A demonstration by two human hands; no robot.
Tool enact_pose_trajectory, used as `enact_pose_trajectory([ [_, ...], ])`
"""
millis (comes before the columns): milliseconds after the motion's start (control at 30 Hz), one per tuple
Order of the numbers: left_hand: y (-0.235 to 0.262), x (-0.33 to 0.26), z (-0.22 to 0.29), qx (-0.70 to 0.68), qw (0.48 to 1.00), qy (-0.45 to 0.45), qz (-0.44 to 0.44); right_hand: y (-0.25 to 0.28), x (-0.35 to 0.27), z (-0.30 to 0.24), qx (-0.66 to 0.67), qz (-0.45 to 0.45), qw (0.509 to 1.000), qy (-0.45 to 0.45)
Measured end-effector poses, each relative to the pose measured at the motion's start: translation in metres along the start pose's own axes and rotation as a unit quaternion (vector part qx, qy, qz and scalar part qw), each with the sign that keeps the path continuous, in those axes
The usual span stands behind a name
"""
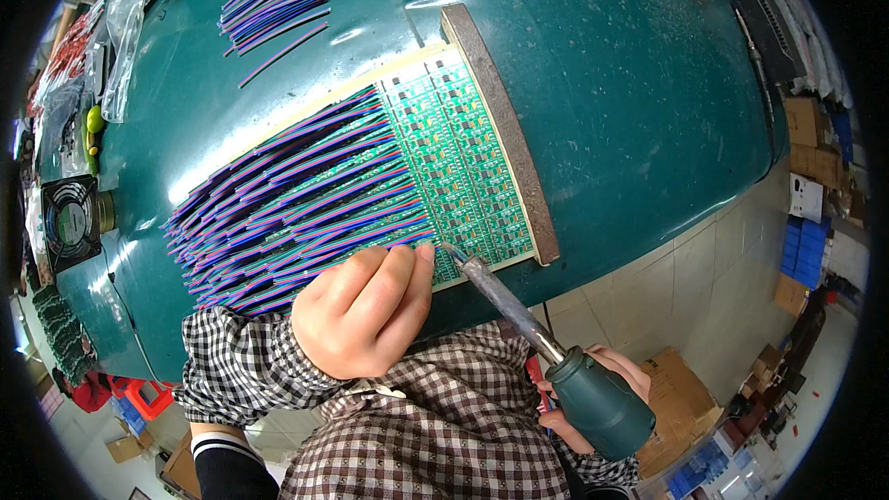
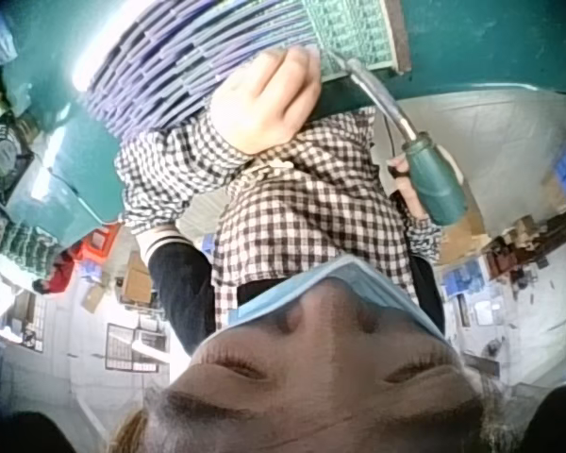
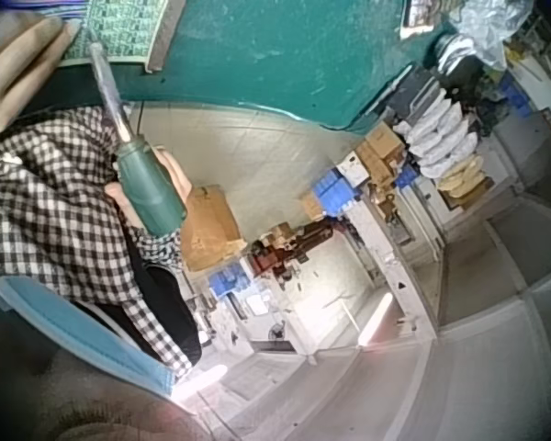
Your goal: The person places multi-wire ribbon cables onto a circuit board panel by hand and solders them in place using a soldering tool.
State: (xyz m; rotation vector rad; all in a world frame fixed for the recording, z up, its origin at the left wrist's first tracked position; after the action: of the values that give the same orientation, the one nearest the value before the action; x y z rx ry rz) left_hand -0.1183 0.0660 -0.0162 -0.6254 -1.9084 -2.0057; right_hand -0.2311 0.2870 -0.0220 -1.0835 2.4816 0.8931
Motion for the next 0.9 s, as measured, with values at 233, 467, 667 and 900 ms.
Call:
enact_pose_trajectory([
  [233,0.001,0.0,0.0,0.007,1.0,0.001,0.005,0.0,-0.002,0.004,-0.017,0.015,1.0,-0.001],
  [467,-0.001,0.0,0.001,0.009,1.0,-0.006,-0.002,0.0,-0.002,0.004,-0.018,0.023,1.0,0.003],
  [667,-0.001,-0.002,0.001,0.018,1.0,-0.003,0.003,0.004,-0.005,0.01,-0.005,0.035,0.999,0.005],
  [900,-0.001,0.0,0.001,0.006,1.0,-0.006,0.0,-0.005,0.004,-0.009,0.054,0.013,0.998,-0.006],
])
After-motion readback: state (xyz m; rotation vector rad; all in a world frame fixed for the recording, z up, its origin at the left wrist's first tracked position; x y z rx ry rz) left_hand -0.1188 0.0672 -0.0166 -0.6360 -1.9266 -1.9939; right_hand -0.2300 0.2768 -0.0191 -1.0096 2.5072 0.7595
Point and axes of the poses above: each hand's wrist, its own x-axis towards the middle knuckle, its own y-axis out of the back of the hand, z = x × y, the point moved 7 cm from there along x, towards the middle knuckle, and after that the axes turned 10 degrees about -y, right-handed, at the moved point
